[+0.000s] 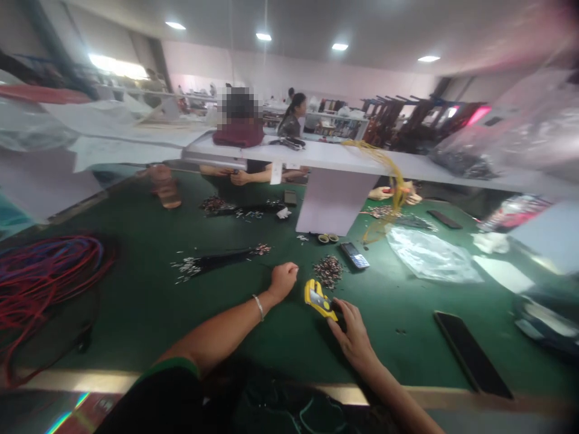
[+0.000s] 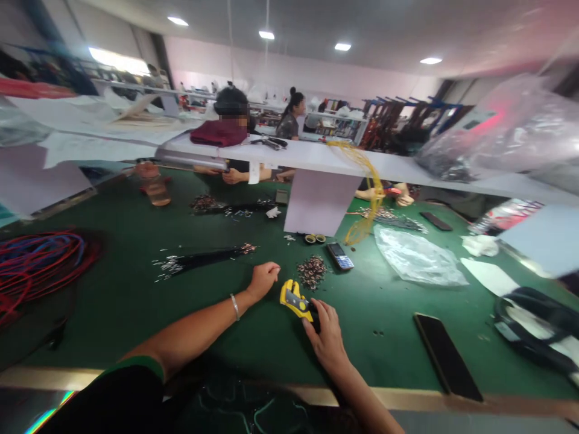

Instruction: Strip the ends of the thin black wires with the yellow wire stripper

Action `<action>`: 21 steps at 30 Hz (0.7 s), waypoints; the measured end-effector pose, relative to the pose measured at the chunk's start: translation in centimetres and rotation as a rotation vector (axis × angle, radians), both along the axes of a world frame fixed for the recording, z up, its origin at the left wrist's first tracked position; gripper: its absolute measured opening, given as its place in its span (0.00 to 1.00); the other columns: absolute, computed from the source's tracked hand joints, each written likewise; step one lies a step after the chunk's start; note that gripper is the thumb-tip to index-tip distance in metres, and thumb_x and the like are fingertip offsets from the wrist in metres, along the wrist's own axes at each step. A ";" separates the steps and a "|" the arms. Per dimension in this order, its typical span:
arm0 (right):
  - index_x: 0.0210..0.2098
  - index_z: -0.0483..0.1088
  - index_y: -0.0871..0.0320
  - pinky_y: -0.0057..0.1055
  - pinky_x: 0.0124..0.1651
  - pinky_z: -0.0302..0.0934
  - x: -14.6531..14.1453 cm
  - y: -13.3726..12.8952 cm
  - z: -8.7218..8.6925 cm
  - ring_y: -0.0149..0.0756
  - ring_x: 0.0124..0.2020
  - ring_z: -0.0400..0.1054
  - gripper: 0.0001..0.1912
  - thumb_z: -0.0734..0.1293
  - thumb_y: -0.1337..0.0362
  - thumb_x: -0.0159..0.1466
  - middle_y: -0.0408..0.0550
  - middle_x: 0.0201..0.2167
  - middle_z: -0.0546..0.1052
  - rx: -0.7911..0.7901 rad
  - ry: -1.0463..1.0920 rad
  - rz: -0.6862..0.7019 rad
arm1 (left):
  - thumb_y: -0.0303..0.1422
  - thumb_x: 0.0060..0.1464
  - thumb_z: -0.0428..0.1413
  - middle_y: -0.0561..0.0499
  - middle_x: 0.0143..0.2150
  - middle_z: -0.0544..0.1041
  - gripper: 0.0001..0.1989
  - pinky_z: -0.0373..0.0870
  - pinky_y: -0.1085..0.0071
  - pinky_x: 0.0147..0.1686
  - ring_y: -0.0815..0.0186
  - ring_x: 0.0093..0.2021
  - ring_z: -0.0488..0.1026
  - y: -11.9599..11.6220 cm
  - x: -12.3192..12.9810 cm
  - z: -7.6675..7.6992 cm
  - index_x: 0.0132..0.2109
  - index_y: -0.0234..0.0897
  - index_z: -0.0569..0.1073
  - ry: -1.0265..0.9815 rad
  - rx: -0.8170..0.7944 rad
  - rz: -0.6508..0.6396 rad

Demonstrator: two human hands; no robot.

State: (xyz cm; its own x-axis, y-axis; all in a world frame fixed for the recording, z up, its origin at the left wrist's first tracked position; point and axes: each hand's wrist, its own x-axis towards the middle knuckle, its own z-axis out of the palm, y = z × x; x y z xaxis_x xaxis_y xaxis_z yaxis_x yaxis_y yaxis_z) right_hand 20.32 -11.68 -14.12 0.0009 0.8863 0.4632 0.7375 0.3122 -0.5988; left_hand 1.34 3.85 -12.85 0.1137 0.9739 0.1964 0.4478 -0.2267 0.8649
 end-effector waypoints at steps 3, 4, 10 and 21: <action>0.56 0.62 0.56 0.47 0.55 0.63 0.5 0.3 1.1 0.46 0.51 0.65 0.20 0.61 0.58 0.66 0.57 0.50 0.70 -0.058 0.181 -0.004 | 0.30 0.51 0.50 0.55 0.19 0.71 0.11 0.62 0.74 0.29 0.68 0.23 0.68 0.4 -0.1 0.2 0.27 0.36 0.75 -0.018 0.022 -0.019; 0.56 0.62 0.57 0.46 0.55 0.62 0.7 0.4 1.4 0.45 0.51 0.66 0.20 0.60 0.58 0.66 0.57 0.50 0.70 -0.070 0.236 -0.005 | 0.31 0.51 0.50 0.55 0.18 0.70 0.11 0.62 0.73 0.29 0.68 0.23 0.68 0.5 -0.1 0.2 0.27 0.36 0.75 -0.021 0.028 -0.021; 0.54 0.64 0.58 0.42 0.53 0.63 2.6 1.0 2.1 0.44 0.50 0.68 0.21 0.61 0.55 0.65 0.55 0.50 0.73 -0.134 0.535 -0.023 | 0.35 0.49 0.51 0.56 0.17 0.69 0.11 0.60 0.74 0.27 0.69 0.21 0.65 0.7 -0.2 0.9 0.24 0.37 0.72 -0.013 0.059 -0.026; 0.46 0.66 0.57 0.40 0.47 0.64 4.8 1.9 3.7 0.43 0.41 0.70 0.23 0.68 0.61 0.51 0.48 0.37 0.75 -0.472 0.700 0.101 | 0.34 0.51 0.51 0.55 0.20 0.72 0.11 0.63 0.74 0.28 0.71 0.22 0.65 0.5 0.1 0.2 0.28 0.35 0.75 -0.021 -0.066 0.005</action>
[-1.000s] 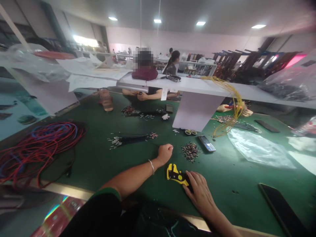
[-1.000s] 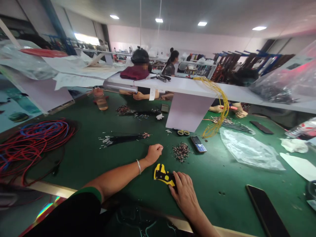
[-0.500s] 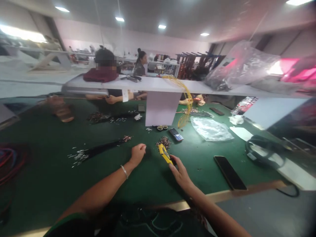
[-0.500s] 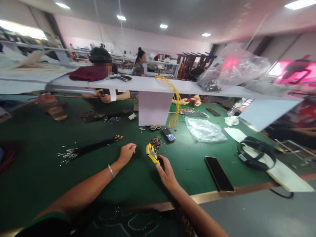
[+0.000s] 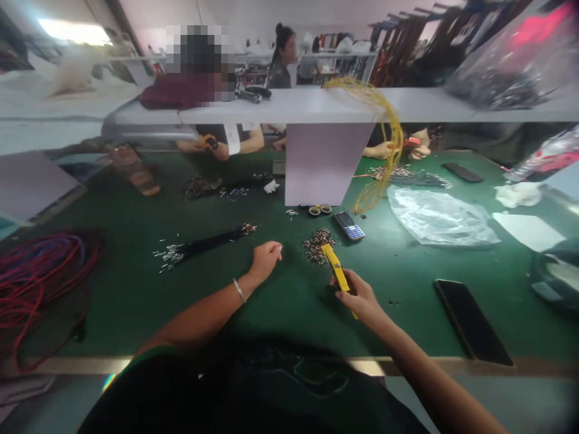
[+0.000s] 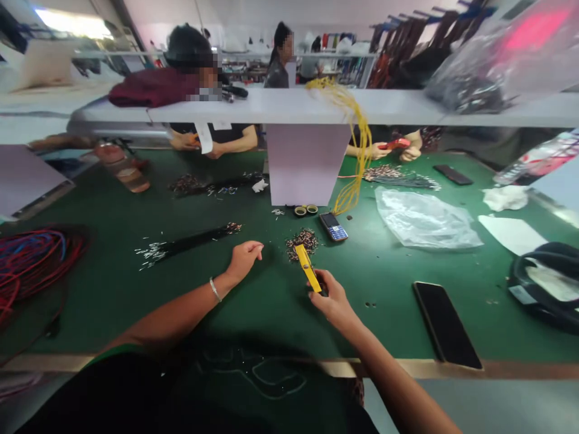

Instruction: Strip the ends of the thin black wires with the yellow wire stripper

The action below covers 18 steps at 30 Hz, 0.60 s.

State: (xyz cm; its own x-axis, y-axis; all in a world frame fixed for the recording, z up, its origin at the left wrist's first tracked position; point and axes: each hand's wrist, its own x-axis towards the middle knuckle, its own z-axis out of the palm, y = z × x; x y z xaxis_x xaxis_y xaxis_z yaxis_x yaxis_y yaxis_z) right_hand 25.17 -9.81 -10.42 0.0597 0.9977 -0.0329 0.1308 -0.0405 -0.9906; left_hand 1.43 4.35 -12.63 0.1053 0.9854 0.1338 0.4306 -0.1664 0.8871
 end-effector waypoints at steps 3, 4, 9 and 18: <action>0.41 0.68 0.58 0.37 0.44 0.63 0.2 0.7 1.1 0.42 0.39 0.69 0.19 0.64 0.66 0.48 0.48 0.36 0.75 -0.027 -0.027 0.043 | 0.34 0.51 0.52 0.55 0.20 0.72 0.11 0.63 0.75 0.27 0.71 0.21 0.64 -0.3 0.1 0.4 0.28 0.35 0.76 -0.025 -0.028 0.010; 0.40 0.69 0.58 0.36 0.43 0.63 0.3 0.9 1.5 0.41 0.37 0.69 0.19 0.64 0.67 0.47 0.48 0.36 0.75 -0.038 -0.019 0.047 | 0.34 0.51 0.52 0.55 0.20 0.73 0.11 0.62 0.75 0.27 0.71 0.21 0.64 -0.5 0.2 0.7 0.28 0.35 0.75 -0.034 -0.034 0.012; 0.36 0.69 0.57 0.34 0.38 0.64 0.5 2.1 2.2 0.38 0.32 0.68 0.17 0.65 0.68 0.45 0.45 0.32 0.73 -0.074 0.174 0.035 | 0.34 0.51 0.53 0.55 0.20 0.73 0.10 0.60 0.76 0.23 0.73 0.19 0.61 -1.5 0.6 2.6 0.29 0.34 0.76 -0.068 -0.077 0.012; 0.36 0.71 0.59 0.35 0.36 0.64 -1.7 4.2 2.2 0.39 0.30 0.69 0.19 0.65 0.71 0.43 0.46 0.31 0.74 -0.120 0.459 0.068 | 0.34 0.51 0.54 0.54 0.20 0.74 0.10 0.55 0.77 0.17 0.75 0.15 0.56 -3.2 1.9 6.2 0.31 0.34 0.78 -0.122 -0.151 -0.013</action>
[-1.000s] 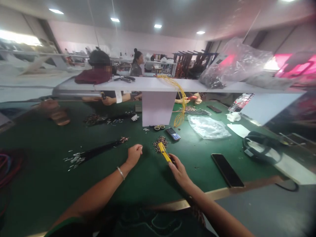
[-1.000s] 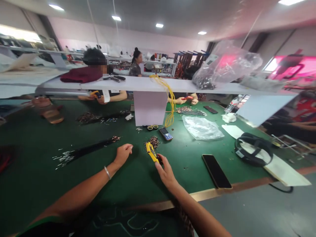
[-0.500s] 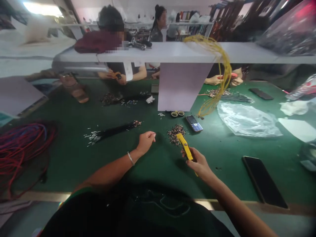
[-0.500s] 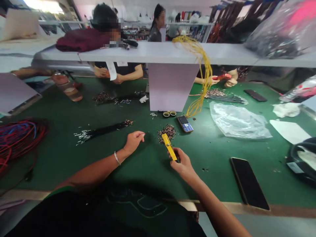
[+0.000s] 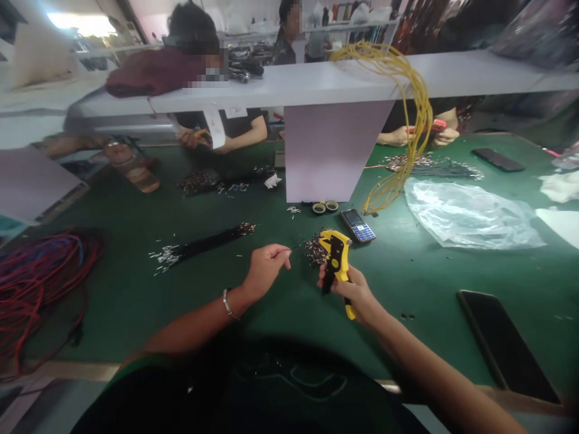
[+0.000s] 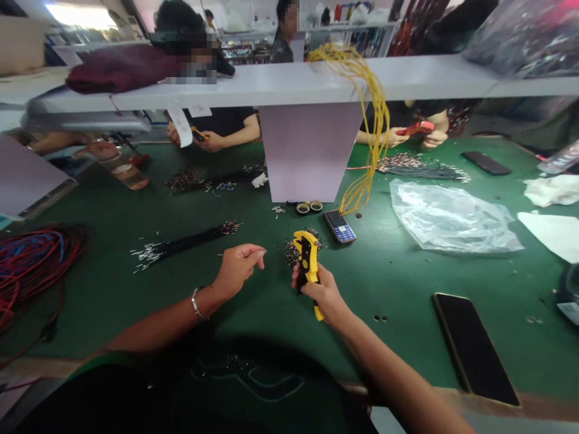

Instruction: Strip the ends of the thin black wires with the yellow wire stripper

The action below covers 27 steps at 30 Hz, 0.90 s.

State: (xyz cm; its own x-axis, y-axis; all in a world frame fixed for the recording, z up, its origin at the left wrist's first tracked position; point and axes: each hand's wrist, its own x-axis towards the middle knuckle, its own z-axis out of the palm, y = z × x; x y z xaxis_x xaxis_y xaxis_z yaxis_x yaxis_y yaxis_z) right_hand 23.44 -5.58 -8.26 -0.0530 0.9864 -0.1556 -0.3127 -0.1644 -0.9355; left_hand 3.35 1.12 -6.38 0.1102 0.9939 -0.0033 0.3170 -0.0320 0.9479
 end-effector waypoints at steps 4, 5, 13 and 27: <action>0.36 0.71 0.60 0.37 0.38 0.64 -0.4 1.0 1.2 0.38 0.30 0.69 0.18 0.64 0.72 0.43 0.46 0.30 0.74 0.022 0.115 0.060 | 0.34 0.51 0.55 0.55 0.20 0.73 0.09 0.54 0.77 0.16 0.76 0.16 0.56 -0.2 0.8 1.9 0.30 0.34 0.77 0.024 0.023 -0.015; 0.36 0.71 0.60 0.37 0.38 0.64 -0.4 1.2 1.5 0.38 0.30 0.69 0.18 0.64 0.72 0.43 0.46 0.30 0.74 0.025 0.138 0.074 | 0.34 0.52 0.55 0.55 0.19 0.73 0.09 0.55 0.77 0.17 0.76 0.16 0.56 -0.3 1.0 2.3 0.30 0.35 0.77 0.031 0.038 -0.010; 0.37 0.72 0.60 0.37 0.39 0.64 -0.9 1.8 1.0 0.39 0.31 0.71 0.19 0.66 0.73 0.44 0.47 0.31 0.75 0.051 0.145 0.090 | 0.31 0.53 0.55 0.57 0.19 0.72 0.09 0.60 0.78 0.22 0.74 0.19 0.63 -0.4 2.1 3.7 0.27 0.35 0.76 0.131 0.255 0.030; 0.37 0.72 0.59 0.41 0.41 0.65 -0.9 2.0 0.0 0.40 0.31 0.70 0.17 0.66 0.70 0.45 0.47 0.31 0.75 0.035 0.119 0.086 | 0.27 0.52 0.53 0.56 0.18 0.71 0.10 0.63 0.77 0.25 0.73 0.20 0.66 -0.5 2.7 2.1 0.26 0.36 0.75 0.154 0.324 0.005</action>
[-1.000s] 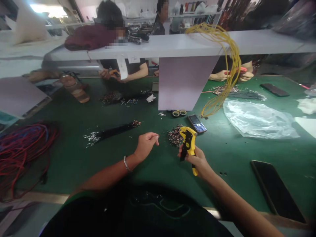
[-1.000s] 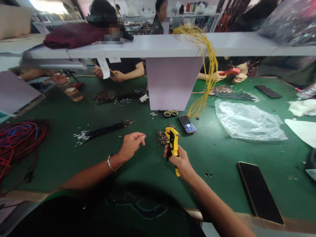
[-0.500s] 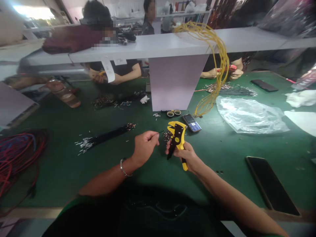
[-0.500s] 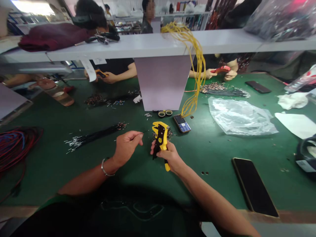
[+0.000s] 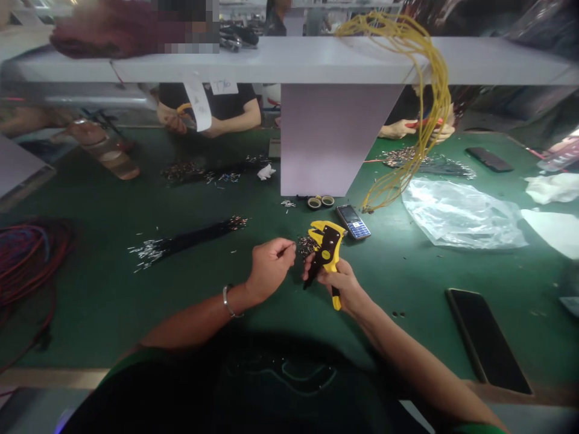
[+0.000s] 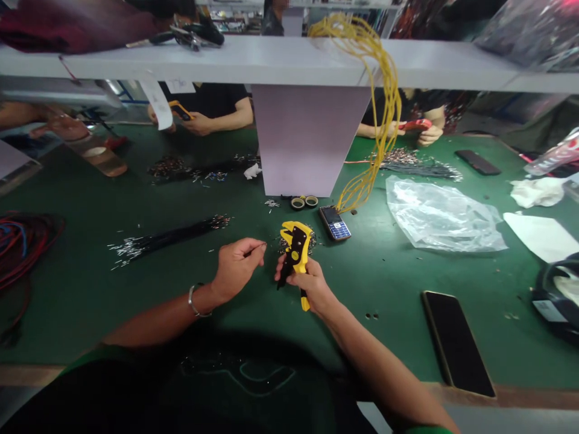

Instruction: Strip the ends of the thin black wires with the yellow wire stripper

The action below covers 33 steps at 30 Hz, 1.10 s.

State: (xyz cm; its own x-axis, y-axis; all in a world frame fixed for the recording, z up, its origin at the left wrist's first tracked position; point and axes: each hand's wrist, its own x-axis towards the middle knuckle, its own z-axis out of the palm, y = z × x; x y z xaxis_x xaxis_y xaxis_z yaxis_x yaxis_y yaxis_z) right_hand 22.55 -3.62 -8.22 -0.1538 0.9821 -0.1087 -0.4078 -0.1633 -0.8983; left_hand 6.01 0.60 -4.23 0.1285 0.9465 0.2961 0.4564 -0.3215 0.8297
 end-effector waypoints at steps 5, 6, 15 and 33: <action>0.37 0.72 0.59 0.38 0.39 0.65 -0.1 -0.2 -0.6 0.39 0.30 0.70 0.18 0.67 0.70 0.45 0.45 0.31 0.75 0.010 -0.065 -0.036 | 0.27 0.52 0.53 0.56 0.18 0.71 0.09 0.63 0.78 0.24 0.74 0.20 0.65 -0.3 0.4 -0.7 0.28 0.35 0.76 -0.067 -0.125 -0.060; 0.37 0.72 0.59 0.37 0.39 0.65 -0.1 -0.3 -0.7 0.38 0.31 0.70 0.17 0.67 0.70 0.45 0.45 0.30 0.75 0.016 -0.081 -0.049 | 0.27 0.52 0.53 0.56 0.18 0.71 0.08 0.62 0.78 0.23 0.74 0.20 0.65 -0.3 0.4 -0.8 0.29 0.35 0.76 -0.080 -0.165 -0.069; 0.37 0.70 0.57 0.36 0.40 0.64 -0.7 -0.8 -1.1 0.40 0.34 0.68 0.16 0.67 0.66 0.48 0.46 0.33 0.77 0.072 -0.315 -0.083 | 0.30 0.53 0.54 0.56 0.17 0.70 0.08 0.61 0.78 0.21 0.74 0.19 0.64 0.1 0.3 -1.6 0.29 0.35 0.75 -0.168 -0.323 -0.094; 0.48 0.66 0.58 0.44 0.46 0.65 -1.2 -2.2 -0.3 0.50 0.43 0.70 0.27 0.63 0.69 0.47 0.55 0.41 0.75 0.525 -1.073 -0.278 | 0.34 0.44 0.62 0.59 0.14 0.62 0.11 0.47 0.79 0.11 0.79 0.13 0.52 -0.3 0.4 0.3 0.22 0.35 0.69 -0.451 -0.574 -0.187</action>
State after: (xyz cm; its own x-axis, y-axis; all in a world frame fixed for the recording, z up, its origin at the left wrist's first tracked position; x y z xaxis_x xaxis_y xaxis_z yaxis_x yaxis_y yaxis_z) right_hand 21.30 -5.84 -8.54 -0.0082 0.9300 0.3674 0.6160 0.2942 -0.7308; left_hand 6.44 0.30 -3.96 0.2848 0.9425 -0.1749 0.0130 0.1787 0.9838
